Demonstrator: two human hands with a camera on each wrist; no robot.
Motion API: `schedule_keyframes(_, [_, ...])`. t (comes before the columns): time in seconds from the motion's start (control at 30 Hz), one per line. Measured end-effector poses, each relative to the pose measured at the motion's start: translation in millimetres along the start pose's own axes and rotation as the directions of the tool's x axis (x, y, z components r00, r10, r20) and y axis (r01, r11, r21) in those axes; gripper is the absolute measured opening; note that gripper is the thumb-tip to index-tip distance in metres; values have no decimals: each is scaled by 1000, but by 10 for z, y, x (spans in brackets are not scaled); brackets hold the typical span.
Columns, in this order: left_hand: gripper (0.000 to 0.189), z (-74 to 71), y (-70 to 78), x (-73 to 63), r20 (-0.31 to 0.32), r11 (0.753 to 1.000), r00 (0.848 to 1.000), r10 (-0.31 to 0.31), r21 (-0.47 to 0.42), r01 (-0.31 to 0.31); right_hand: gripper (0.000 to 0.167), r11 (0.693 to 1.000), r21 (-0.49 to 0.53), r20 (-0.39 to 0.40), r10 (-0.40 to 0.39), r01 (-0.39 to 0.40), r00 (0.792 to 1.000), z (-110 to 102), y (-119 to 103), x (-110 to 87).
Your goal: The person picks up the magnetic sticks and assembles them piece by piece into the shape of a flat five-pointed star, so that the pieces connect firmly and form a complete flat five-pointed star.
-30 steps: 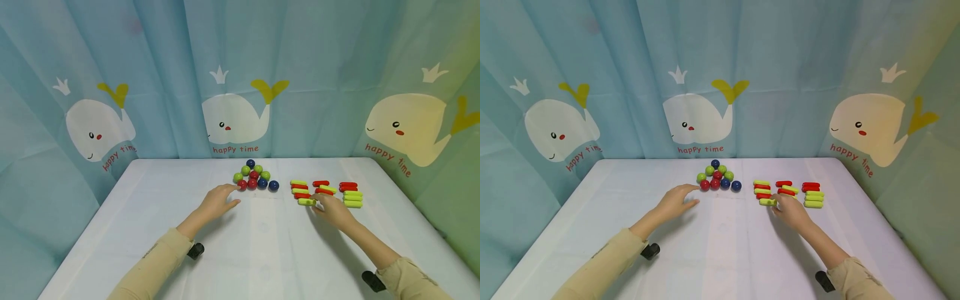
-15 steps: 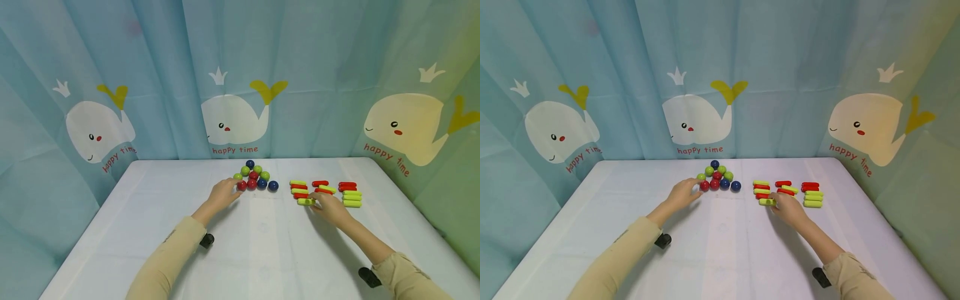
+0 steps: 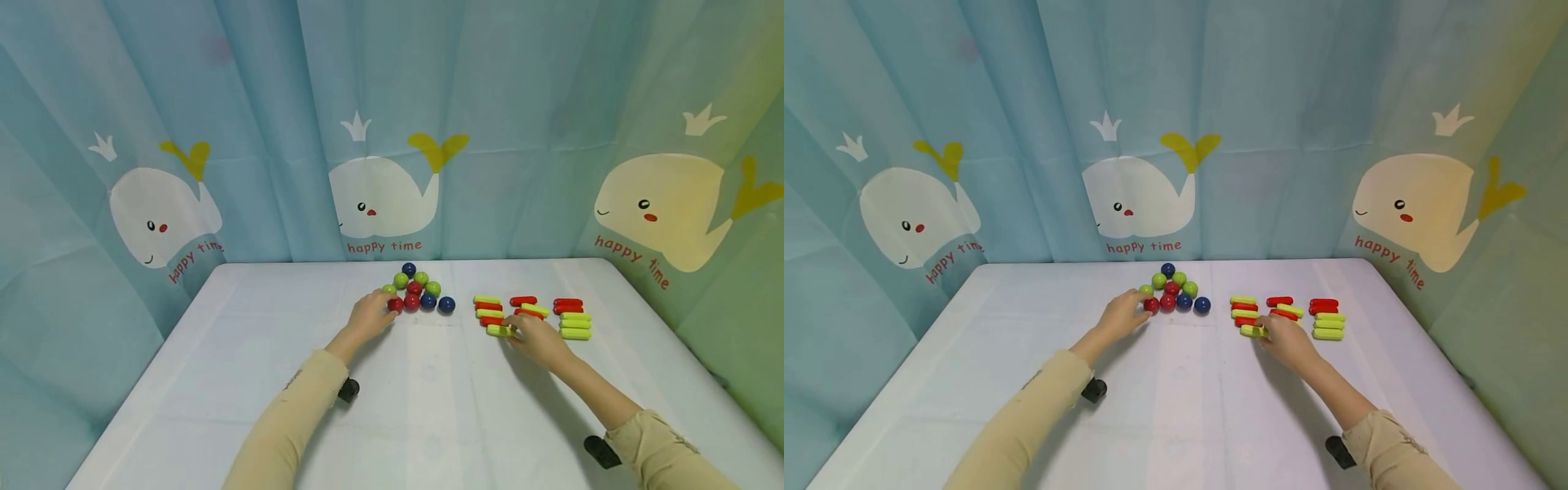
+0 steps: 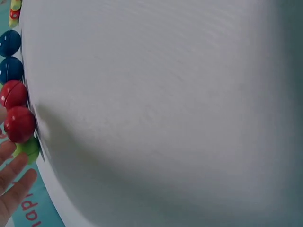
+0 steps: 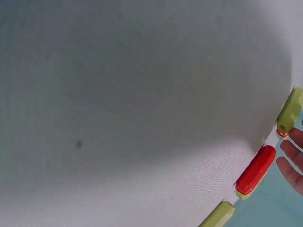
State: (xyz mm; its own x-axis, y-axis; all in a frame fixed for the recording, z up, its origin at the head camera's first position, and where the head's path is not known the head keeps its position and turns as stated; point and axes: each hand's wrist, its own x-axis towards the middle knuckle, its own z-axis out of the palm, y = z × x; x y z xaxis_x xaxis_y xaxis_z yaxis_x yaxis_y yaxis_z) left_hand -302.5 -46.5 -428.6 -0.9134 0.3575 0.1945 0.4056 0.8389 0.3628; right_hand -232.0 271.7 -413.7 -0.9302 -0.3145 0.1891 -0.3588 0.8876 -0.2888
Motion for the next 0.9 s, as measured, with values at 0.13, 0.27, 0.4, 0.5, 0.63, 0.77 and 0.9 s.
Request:
schedule_keyframes(0.13, [34, 19, 7, 16, 14, 1000, 1000, -18, 7, 17, 20, 1000, -19, 12, -6, 6, 1000, 17, 7, 6])
schedule_keyframes(0.27, [32, 42, 19, 30, 21, 999, 999, -33, -4, 33, 16, 999, -34, 14, -14, 15, 1000, 37, 15, 8])
schedule_keyframes(0.4, [29, 41, 60, 42, 19, 999, 999, -37, -29, 37, 15, 999, -39, 2, -17, 17, 1000, 40, 9, 6])
schedule_keyframes(0.5, [28, 43, 91, 44, 20, 998, 999, -43, -48, 44, 15, 999, -44, -14, -23, 23, 1000, 34, 2, 3])
schedule_keyframes(0.63, [29, 66, 96, 31, 17, 997, 999, -44, -66, 45, 15, 998, -55, -28, -34, 33, 999, 37, 4, 7])
schedule_keyframes(0.77, [31, 78, 85, 18, 17, 997, 999, -35, -64, 36, 15, 997, -62, -28, -37, 35, 999, 52, 15, 13])
schedule_keyframes(0.9, [31, 78, 79, 18, 15, 998, 1000, -27, -55, 28, 16, 998, -59, -33, -27, 25, 999, 67, 22, 21])
